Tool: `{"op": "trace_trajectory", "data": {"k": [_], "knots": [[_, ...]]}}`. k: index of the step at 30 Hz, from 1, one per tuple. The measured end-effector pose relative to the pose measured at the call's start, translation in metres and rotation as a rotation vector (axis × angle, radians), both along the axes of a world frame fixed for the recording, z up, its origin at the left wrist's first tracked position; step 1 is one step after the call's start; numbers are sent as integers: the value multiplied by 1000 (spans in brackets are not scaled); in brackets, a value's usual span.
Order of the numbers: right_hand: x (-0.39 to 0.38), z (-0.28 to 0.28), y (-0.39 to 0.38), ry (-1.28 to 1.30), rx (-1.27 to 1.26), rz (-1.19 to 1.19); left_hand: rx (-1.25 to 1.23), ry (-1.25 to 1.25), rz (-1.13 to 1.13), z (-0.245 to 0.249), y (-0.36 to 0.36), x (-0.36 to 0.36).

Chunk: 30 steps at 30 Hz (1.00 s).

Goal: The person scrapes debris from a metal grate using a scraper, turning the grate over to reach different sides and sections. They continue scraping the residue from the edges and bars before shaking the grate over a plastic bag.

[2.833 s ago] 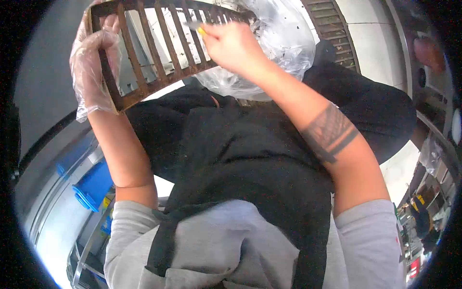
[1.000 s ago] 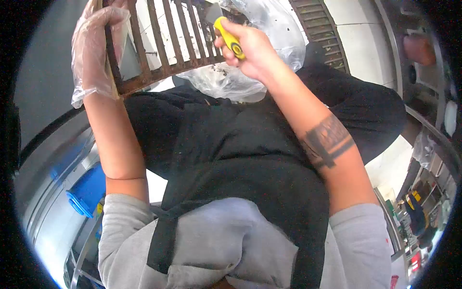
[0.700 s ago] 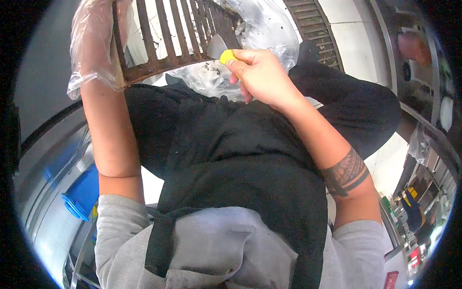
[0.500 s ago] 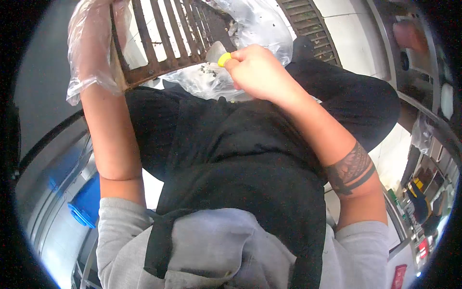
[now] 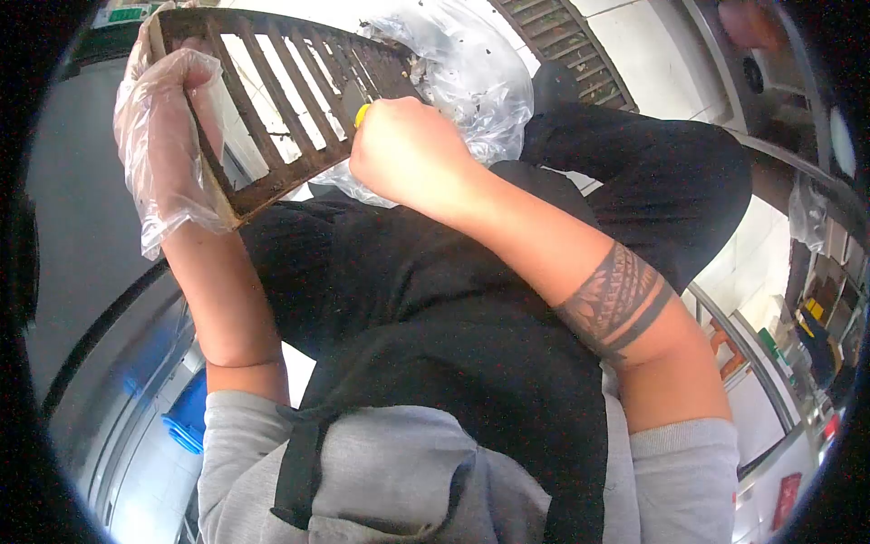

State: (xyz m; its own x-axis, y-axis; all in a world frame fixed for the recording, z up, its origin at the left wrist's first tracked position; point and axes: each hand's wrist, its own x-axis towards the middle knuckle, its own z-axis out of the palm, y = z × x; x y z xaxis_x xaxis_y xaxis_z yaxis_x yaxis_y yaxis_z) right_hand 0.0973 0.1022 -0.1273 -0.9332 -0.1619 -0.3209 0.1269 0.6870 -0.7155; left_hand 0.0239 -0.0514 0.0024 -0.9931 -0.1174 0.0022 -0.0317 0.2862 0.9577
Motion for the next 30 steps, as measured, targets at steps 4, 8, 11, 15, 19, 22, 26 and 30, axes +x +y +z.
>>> {"op": "trace_trajectory", "data": {"k": [4, 8, 11, 15, 19, 22, 26, 30], "knots": [[7, 7, 18, -49, -98, -18, -290, -109, 276, -2, -3, -10], [-13, -1, 17, -86, -101, -19, -206, -34, 272, -15, -2, -4], [-6, 10, 22, 56, -70, 152, -143, 45, 273, -13, -2, -7], [-12, 6, 22, -18, -117, 50, -34, 88, 224, -15, 5, -2], [-27, 3, 16, 1, -69, 40, -54, 53, 245, -15, 4, -8], [-11, 11, 27, -120, -64, 57, -25, 74, 276, -16, 1, -12], [-57, 9, 15, -5, -84, 62, 14, 96, 222, -19, -1, -16], [-26, 10, 28, -7, -60, 108, 63, 142, 199, -18, 1, -18]]}}
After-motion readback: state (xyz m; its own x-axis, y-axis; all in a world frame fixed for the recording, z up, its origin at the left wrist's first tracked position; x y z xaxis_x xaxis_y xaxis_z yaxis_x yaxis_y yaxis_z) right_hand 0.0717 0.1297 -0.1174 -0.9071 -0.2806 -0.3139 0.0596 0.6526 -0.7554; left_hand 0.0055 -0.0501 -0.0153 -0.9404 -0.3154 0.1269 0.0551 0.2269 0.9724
